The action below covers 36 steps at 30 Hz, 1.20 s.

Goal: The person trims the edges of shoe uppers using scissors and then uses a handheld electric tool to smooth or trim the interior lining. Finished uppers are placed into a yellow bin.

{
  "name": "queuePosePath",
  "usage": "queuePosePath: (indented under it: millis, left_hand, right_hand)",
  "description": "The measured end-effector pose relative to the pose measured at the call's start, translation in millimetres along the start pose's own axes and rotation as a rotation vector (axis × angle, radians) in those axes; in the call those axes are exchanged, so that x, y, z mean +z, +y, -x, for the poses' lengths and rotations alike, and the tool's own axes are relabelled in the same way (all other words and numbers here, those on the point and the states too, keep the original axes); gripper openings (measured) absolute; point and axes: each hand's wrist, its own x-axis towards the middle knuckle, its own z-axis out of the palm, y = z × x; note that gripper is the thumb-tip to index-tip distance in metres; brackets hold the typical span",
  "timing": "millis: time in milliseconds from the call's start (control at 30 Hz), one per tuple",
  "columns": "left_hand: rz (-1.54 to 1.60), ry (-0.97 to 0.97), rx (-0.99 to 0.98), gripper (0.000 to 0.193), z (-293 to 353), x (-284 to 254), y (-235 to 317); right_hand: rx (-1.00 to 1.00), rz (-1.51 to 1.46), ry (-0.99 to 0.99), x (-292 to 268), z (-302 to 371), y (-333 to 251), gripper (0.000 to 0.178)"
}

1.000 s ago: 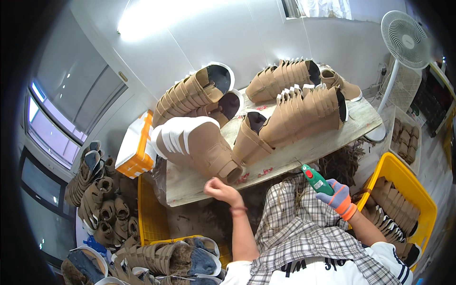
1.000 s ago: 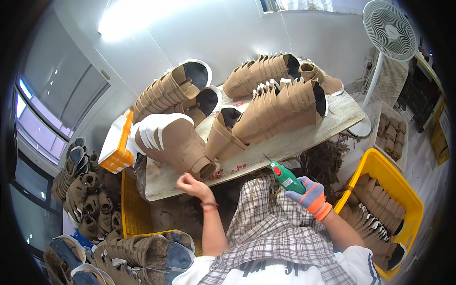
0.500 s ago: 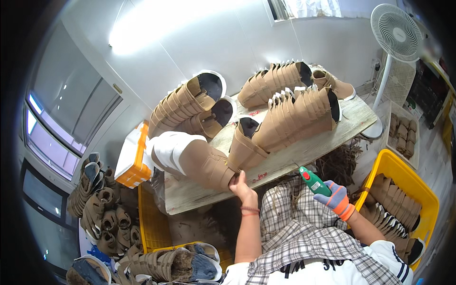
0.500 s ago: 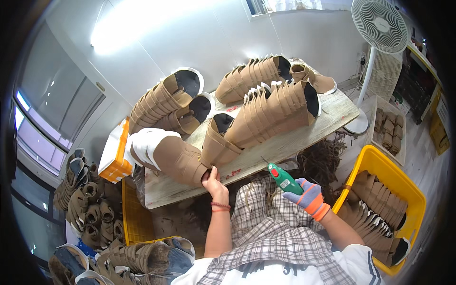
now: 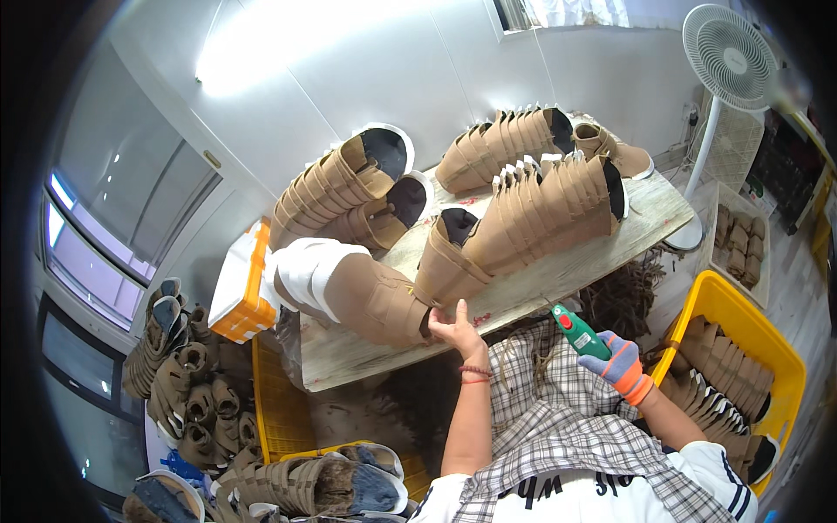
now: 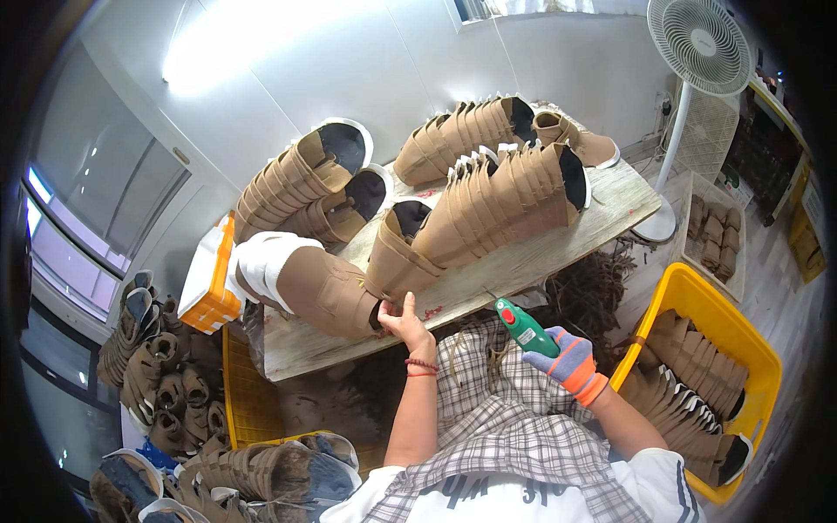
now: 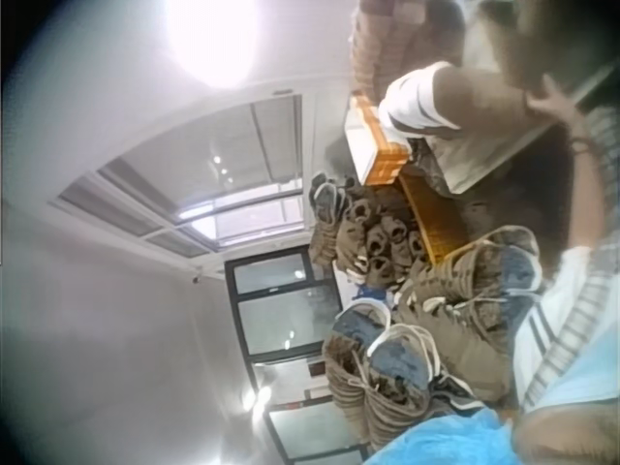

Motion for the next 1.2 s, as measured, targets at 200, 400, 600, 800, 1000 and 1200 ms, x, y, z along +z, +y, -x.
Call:
queuePosePath:
  millis: [200,400,600,800,1000,1200]
  left_hand:
    - [0.267,-0.073,-0.05,0.04,-12,-2,14]
    - [0.184,-0.342,-0.201,0.02,2,-1,27]
    - [0.066,-0.525,0.038,0.016,11,-29,118]
    - [0.574,-0.391,-0.085,0.046,-9,-97,216]
    - [0.857,-0.587,-0.583,0.031,-59,-130,257]
    - [0.797,-0.59,-0.754,0.031,-59,-128,234]
  right_hand:
    - [0.048,-0.045,0.021,-4,1,-1,0.051]
    - [0.037,-0.044,0.0,1,-3,0,0.05]
    - [-0.035,-0.083,-0.049,-5,-16,-17,0.049]
    - [-0.36,0.078,-0.018,-14,-29,-54,0.047]
    - [-0.838,0.288,0.183,-30,-31,-90,0.046]
    - [-0.862,0.382,0.158,-48,-22,-74,0.051]
